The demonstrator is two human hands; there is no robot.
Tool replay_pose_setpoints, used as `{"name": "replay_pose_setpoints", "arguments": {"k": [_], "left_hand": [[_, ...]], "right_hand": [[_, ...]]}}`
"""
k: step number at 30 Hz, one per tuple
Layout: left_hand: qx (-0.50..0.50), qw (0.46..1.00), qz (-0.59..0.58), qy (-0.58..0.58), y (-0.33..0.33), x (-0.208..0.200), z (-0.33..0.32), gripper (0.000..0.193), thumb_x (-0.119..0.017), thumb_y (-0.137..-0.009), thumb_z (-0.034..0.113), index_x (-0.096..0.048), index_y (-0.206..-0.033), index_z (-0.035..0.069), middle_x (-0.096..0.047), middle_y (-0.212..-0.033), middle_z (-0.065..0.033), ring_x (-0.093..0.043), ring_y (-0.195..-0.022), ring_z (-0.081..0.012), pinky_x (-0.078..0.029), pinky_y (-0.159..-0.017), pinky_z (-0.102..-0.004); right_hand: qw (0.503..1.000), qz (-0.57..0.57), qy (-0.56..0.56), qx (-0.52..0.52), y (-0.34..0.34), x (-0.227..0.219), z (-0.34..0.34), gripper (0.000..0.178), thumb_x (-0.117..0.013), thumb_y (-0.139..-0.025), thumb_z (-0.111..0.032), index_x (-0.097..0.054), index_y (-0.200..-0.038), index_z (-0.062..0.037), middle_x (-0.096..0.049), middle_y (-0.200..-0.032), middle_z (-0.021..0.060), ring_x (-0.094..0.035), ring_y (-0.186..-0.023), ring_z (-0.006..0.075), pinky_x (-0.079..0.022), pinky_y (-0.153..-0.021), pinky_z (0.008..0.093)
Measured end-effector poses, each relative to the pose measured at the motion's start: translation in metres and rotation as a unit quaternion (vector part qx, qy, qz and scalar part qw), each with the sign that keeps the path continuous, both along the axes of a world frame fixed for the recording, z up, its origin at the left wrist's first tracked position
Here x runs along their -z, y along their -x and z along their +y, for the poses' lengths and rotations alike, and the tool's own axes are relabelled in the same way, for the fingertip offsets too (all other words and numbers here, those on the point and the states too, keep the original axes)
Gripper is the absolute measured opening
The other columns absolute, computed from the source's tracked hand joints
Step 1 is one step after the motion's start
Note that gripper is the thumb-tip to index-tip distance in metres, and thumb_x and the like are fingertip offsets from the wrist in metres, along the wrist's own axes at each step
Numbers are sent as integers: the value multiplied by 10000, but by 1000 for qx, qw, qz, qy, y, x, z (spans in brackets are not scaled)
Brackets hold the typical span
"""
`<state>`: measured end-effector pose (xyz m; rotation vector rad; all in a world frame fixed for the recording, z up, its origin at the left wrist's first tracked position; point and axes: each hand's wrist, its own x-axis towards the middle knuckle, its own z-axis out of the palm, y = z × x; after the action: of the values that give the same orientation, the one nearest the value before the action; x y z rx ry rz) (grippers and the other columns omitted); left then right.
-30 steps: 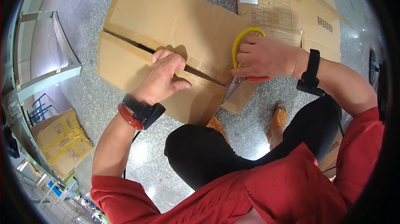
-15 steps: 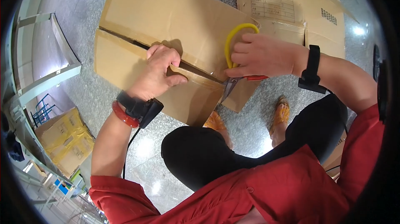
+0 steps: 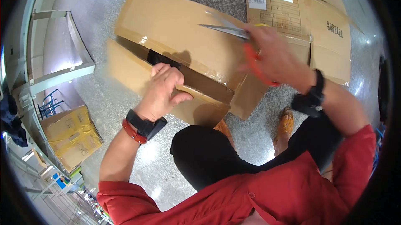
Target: Insert plastic stays into shoes on a conveyor belt and then cut up cardboard boxes.
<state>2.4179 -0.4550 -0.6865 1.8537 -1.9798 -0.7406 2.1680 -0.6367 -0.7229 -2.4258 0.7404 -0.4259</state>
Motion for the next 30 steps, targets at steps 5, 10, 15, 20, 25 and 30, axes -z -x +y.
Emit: {"name": "replay_pose_setpoints", "arguments": {"k": [5, 10, 15, 20, 25, 30], "left_hand": [[14, 997, -33, 70, 4, -28, 23, 448, -823, -582, 295, -494, -808, 94, -549, -810, -48, -529, -817, -293, -375, -822, -388], [-27, 994, -69, 85, 7, -67, 50, 407, -814, -634, 292, -504, -795, 84, -582, -774, -39, -561, -766, -273, -397, -780, -386], [-212, 934, 85, -274, -28, -95, 40, 336, -601, -898, 323, -570, -997, 3, -604, -757, -101, -622, -685, -275, -485, -636, -368], [-193, 841, -286, -416, -77, -27, 7, 777, -654, -821, 462, -373, -1303, -80, -672, -939, -183, -675, -803, -296, -543, -741, -433], [-257, 810, -356, -390, -83, 14, -18, 1203, -744, -683, 549, 4, -1477, 41, -205, -1450, -325, -355, -1265, -521, -413, -975, -559], [-272, 810, -407, -322, -68, 41, -5, 927, -631, -808, 239, -30, -1509, 153, -82, -1535, -221, -307, -1324, -488, -374, -1031, -527]], "right_hand": [[999, -10, 31, -21, -83, 13, 43, 747, -788, -616, -481, -509, -1165, -58, -532, -1021, 253, -489, -1050, 424, -379, -914, 514], [963, 176, 198, -42, -105, 14, 54, 537, -672, -709, -330, -513, -1155, -76, -519, -1060, 275, -478, -1027, 435, -345, -946, 557], [985, 69, 138, -82, -99, -4, 25, 289, -584, -804, -187, -520, -1056, -60, -588, -885, 260, -579, -860, 430, -454, -728, 527], [970, 42, -199, -130, -95, -101, -18, 501, -638, -783, -113, -472, -1249, -34, -639, -934, 231, -633, -841, 351, -492, -750, 397], [966, 35, -218, -137, -59, -125, -36, 551, -666, -754, -92, -458, -1262, -47, -620, -1047, 177, -596, -964, 297, -464, -845, 350], [978, 49, -171, -108, -41, -125, -63, 474, -629, -792, -110, -482, -1239, -56, -617, -1068, 189, -600, -963, 327, -478, -812, 357]]}}
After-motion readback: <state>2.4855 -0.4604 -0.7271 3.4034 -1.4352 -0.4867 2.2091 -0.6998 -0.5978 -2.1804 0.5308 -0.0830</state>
